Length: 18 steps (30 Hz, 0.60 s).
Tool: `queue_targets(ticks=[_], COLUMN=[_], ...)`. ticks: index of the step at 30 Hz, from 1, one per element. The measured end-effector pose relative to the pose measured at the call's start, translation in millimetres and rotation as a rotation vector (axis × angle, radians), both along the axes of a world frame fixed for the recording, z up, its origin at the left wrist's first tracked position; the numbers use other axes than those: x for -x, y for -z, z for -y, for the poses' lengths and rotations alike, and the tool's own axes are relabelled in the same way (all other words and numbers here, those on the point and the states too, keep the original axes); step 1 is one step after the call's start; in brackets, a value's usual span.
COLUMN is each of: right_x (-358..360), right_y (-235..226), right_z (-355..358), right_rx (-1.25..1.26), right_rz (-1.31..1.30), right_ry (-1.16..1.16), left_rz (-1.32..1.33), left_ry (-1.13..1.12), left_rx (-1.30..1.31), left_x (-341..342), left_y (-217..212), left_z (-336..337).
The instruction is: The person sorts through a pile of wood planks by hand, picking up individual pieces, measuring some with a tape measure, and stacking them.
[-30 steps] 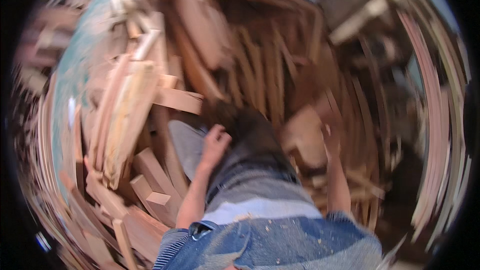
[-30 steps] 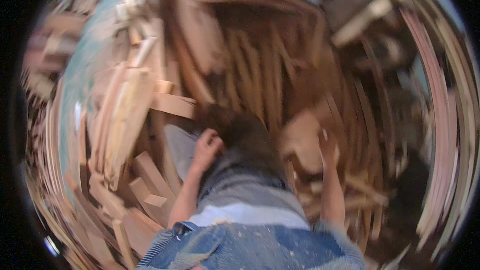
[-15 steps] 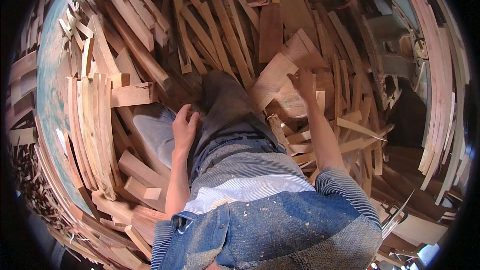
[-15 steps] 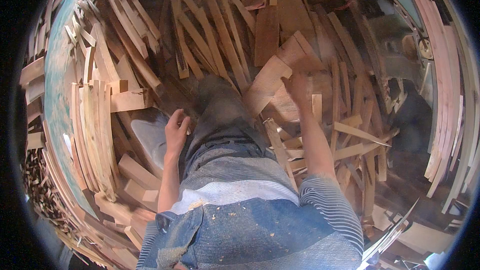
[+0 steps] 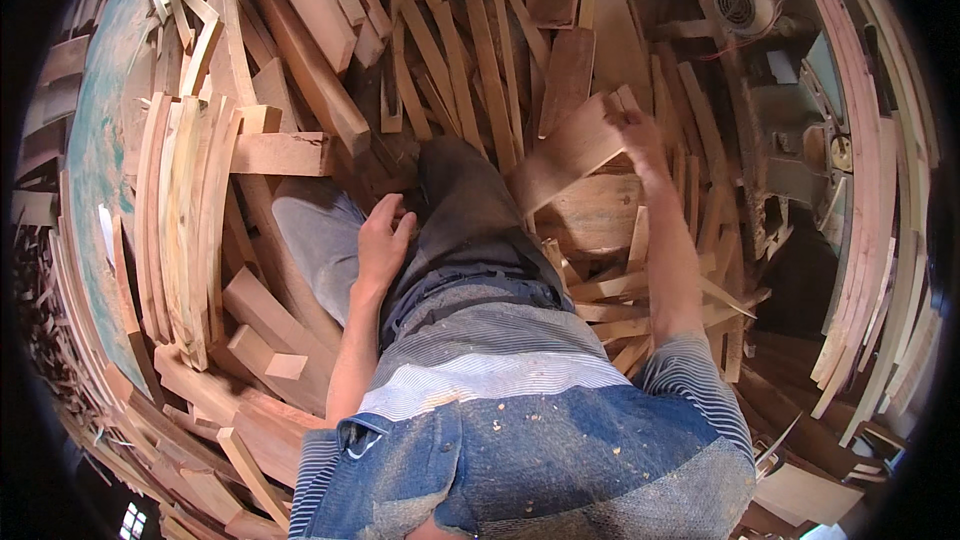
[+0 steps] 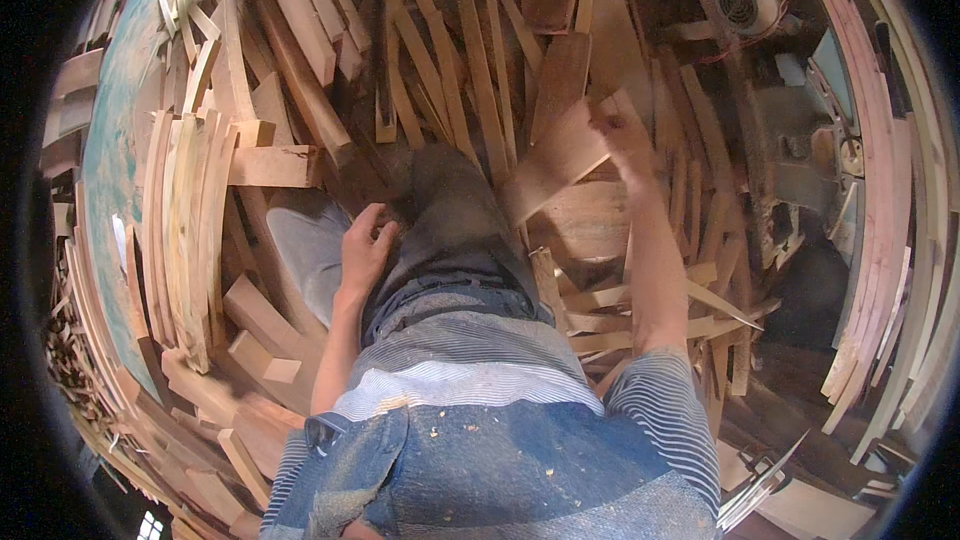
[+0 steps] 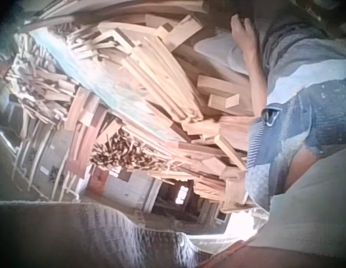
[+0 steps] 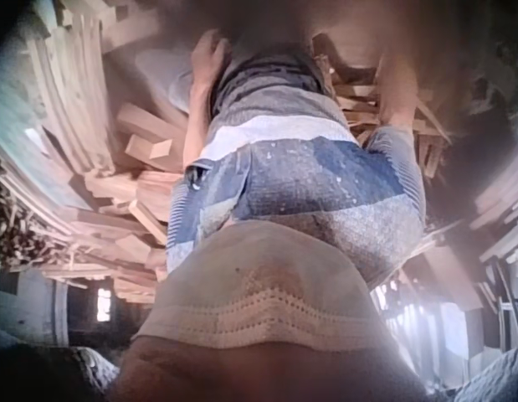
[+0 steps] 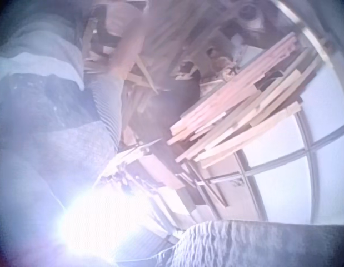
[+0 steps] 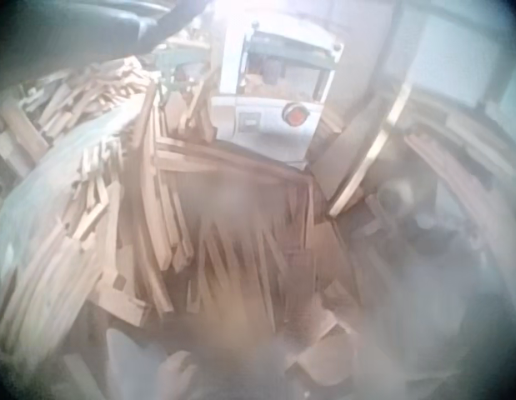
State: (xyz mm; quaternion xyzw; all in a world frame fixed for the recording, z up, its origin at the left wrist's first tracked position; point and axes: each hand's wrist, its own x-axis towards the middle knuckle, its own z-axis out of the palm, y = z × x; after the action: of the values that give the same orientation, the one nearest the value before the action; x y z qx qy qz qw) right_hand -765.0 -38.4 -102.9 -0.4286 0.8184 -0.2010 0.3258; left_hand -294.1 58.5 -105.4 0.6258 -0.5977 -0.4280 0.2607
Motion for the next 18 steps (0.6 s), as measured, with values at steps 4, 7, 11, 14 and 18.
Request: queue_targets(ticks=[4,7,11,14,18], right_x=[29,63,77,92,9], right_y=[-77,-79,-39,59,162], right_z=[22,21,2,-21,-38], right_rx=[0.276,0.368,0.315,0.279,0.520], right_rz=[-0.202,0.078,0.417,0.917,0.759], right_ry=[-0.007,0.345,0.651,0.900,0.724], left_rz=[-0.020,-0.026,-0.022,-0.049,-0.018], left_ry=[-0.004,0.000,-0.023,-0.021,0.001], left_rx=[0.028,0.036,0.065,0.064,0.066], left_x=[-4,-3,-5,-6,-8], left_y=[8,8,5,3,-5], left_z=[-4,-2,-1,-1,-4])
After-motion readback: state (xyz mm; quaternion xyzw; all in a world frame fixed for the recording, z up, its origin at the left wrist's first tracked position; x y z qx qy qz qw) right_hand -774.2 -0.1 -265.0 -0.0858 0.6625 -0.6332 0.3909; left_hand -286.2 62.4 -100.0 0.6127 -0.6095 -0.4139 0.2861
